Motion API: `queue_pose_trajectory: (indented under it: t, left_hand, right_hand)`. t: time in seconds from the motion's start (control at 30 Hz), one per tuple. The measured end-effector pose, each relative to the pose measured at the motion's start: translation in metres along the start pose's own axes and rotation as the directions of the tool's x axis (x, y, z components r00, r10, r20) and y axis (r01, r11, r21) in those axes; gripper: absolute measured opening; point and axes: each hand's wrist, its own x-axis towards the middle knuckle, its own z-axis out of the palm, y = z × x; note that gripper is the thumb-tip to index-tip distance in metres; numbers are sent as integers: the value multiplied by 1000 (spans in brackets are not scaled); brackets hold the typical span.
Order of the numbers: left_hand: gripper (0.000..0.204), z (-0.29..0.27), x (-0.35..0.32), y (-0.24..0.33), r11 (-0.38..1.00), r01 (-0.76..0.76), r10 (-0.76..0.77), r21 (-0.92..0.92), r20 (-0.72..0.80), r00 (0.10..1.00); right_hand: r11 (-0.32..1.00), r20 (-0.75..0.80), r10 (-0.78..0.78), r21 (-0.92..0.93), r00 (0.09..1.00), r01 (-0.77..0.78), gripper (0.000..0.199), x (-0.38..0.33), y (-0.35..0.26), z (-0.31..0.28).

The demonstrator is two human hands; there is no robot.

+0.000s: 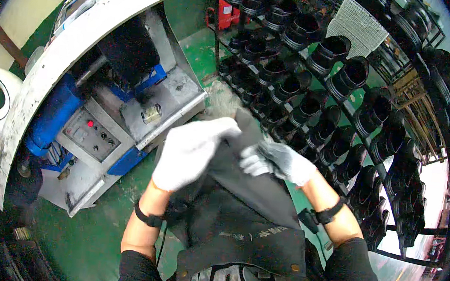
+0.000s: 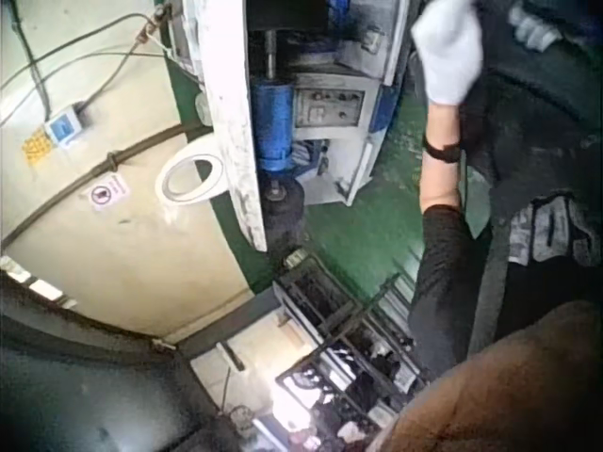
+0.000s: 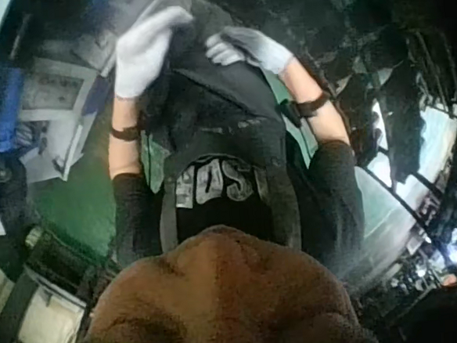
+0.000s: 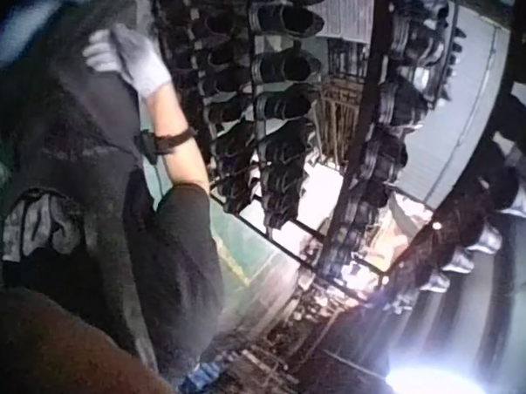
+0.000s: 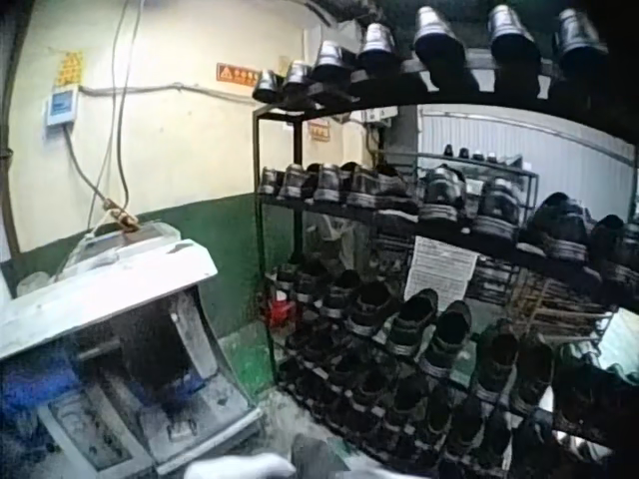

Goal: Polishing and buffing black dress shoes using a rotary polishing machine and returning them to a rack.

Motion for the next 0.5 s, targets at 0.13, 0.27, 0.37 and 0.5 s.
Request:
queue_pose_trajectory:
  t: [0.13,0.27,0.37,0.5]
  left_hand:
    - [36,25,-32,38,929,-355,370,-103,284,885]
    - [36,-4,-51,41,925,-280,325,-256,155,933]
    - [17,0,-78,39,863,-81,-162,-499,-425,891]
    - [30,-18,-97,20,904,-7,-306,-427,-660,686]
  right_hand:
    - [550,433,-382,816,817,-175,40,43,44,-18]
    - [890,-481,-140,322,865,323,34,55,26,-28]
    - [675,-445,-685,-685,577,274,33,41,25,-70]
    - [939,-704,-108,-303,702,-160,26,46,19,-84]
